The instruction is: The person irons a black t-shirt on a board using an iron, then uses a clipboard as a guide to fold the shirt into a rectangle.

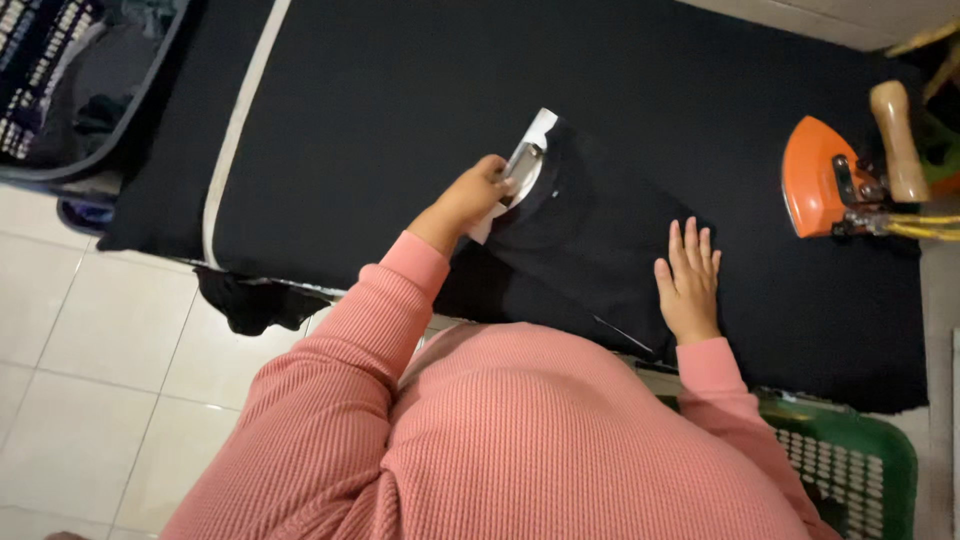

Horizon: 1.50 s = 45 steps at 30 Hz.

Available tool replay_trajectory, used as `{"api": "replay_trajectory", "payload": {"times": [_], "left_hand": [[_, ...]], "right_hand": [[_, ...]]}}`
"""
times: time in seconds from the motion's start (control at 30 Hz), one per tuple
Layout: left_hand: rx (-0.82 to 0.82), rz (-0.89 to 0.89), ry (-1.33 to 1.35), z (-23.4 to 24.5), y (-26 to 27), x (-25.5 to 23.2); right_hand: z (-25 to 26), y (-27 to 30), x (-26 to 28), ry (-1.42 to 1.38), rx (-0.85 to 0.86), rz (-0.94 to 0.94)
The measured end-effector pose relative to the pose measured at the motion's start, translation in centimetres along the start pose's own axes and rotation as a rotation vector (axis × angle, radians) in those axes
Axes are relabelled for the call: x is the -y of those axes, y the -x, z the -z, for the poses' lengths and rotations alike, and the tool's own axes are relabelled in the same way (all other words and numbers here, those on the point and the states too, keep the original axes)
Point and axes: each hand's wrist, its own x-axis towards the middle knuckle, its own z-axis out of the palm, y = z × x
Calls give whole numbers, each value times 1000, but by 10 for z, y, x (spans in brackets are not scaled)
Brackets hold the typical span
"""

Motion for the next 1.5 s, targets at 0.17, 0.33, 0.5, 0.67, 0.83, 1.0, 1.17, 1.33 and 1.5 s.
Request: {"api": "replay_trajectory", "payload": {"times": [0.17,0.33,0.5,0.67,0.83,1.0,1.17,1.33,1.5], "left_hand": [[-46,-54,68,53,-7,15],[-148,23,43,193,45,31],[-238,129,240,299,77,117],[-587,186,-136,324,114,210],[-1014,-18,-518,197,53,139],[-669,-738,-579,21,77,-72],[-182,-185,-756,1,85,-49],[-124,-107,-588,17,136,-73],[-107,-100,-521,15,150,-74]], "right_hand": [[-4,1,-5,39,-42,33],[-3,2,-6,25,-17,-34],[4,1,1,24,-37,27],[9,1,7,-15,-7,8],[10,-1,3,-97,-42,-59],[24,-18,27,-42,-119,-79],[13,-95,14,-116,-271,198],[-29,-198,53,-123,-146,321],[-57,-249,64,-195,190,252]]}}
